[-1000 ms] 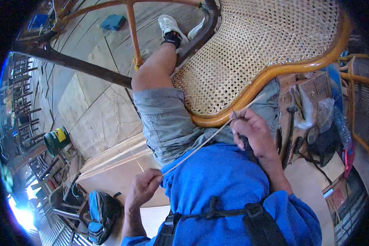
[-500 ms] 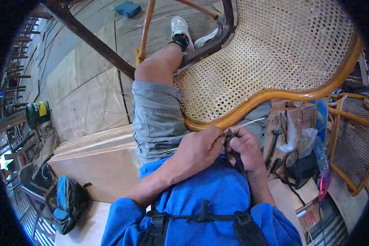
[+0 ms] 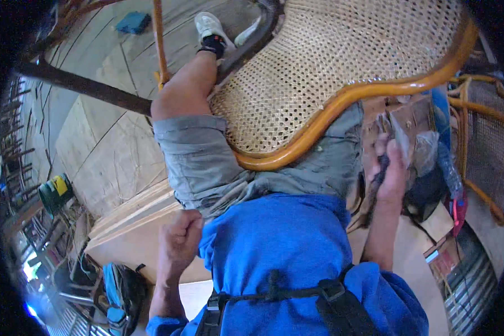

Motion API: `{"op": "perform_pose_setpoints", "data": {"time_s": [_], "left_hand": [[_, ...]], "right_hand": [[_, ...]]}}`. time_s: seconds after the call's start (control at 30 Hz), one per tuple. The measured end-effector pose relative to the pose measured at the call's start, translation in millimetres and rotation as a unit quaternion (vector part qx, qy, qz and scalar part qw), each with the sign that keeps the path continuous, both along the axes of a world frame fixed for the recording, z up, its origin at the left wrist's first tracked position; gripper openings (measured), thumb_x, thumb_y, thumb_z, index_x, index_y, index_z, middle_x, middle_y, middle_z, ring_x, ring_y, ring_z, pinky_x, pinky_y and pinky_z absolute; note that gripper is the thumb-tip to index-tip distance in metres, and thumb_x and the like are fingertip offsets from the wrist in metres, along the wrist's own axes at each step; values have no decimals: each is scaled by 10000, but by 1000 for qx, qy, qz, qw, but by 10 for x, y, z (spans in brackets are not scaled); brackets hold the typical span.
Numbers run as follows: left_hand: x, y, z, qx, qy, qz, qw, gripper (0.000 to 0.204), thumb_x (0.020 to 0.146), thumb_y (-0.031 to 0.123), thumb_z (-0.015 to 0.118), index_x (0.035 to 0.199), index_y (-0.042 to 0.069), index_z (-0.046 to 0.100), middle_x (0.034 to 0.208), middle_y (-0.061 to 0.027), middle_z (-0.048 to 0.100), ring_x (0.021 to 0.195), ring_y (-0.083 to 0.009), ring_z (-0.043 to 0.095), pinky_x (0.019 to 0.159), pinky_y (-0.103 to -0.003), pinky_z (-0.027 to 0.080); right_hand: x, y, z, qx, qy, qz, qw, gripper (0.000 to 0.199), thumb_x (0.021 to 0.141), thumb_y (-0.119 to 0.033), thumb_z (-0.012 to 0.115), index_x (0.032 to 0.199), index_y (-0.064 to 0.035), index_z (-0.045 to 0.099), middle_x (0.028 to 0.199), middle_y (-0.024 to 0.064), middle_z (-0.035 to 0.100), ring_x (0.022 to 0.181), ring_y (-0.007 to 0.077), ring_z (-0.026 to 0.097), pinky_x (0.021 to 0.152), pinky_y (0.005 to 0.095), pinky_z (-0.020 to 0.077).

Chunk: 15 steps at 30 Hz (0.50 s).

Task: The person weaves a thin cane strip into the seat of a rattan chair. They thread the cane through the existing weave and use a hammer to tap the strip flush against the frame to secure it.

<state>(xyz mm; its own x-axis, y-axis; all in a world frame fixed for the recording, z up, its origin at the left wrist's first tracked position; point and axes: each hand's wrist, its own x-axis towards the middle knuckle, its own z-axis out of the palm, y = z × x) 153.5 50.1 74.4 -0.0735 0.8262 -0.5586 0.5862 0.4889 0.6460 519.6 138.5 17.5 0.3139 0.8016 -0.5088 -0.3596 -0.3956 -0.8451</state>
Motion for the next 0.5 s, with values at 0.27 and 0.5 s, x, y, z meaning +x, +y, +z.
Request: {"op": "perform_pose_setpoints", "data": {"time_s": [0.27,0.5], "left_hand": [[772,821,-277,158,-153,-160,962,168,860,142,545,973,24,583,754,-93,591,646,-198,580,586,-282,456],[1041,968,-572,-106,-443,-95,885,196,922,192,468,1035,78,580,674,36,534,546,-29,425,488,-166,334]], "right_hand": [[125,-149,13,38,70,108,991,233,822,-206,612,973,-50,527,701,23,510,516,117,480,476,253,412],[-466,32,171,-10,-56,252,966,122,799,-114,625,872,-45,557,672,3,533,553,77,485,507,216,404]]}}
